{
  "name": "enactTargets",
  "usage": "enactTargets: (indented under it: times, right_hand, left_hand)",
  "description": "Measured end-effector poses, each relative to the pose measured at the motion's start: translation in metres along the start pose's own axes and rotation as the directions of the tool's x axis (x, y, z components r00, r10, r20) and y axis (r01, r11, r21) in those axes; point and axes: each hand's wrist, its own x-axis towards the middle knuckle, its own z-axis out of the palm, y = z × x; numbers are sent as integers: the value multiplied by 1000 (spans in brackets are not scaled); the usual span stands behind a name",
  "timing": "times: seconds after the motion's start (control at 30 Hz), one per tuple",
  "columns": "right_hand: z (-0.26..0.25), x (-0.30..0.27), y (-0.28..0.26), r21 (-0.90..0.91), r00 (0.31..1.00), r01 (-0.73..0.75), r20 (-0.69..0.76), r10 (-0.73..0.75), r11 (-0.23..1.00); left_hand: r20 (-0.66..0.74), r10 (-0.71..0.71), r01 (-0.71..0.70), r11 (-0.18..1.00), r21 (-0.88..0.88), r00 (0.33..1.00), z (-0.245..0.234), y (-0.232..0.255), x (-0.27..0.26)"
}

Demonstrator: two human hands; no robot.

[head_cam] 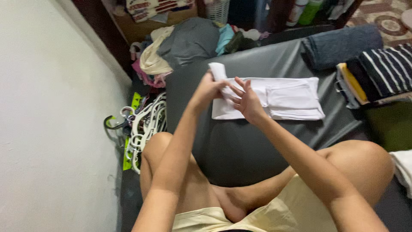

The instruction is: The person folds two white t-shirts by hand on a low dark surface. They smooth each shirt, fold the sides and bottom up, then fold the top down to create a compact rectangle. The folded shirts are placed to the side.

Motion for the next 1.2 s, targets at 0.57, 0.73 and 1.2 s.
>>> enactTargets:
  times: [0.57, 0.73, 1.2]
  right_hand:
    - [-66, -7, -16, -833, 821, 74, -261, -507, 548]
    - [-28, -31, -48, -924, 824, -58, -259, -505, 379]
    - [-14, -10, 12, -979, 926, 203, 186, -329, 18]
  left_hand:
    - [108, 549, -166, 57, 984, 829, 63, -93, 5]
    - [95, 533, -144, 51, 988, 841, 64, -106, 7]
    - [161, 489, -160, -43, 986, 857, 50, -117, 12]
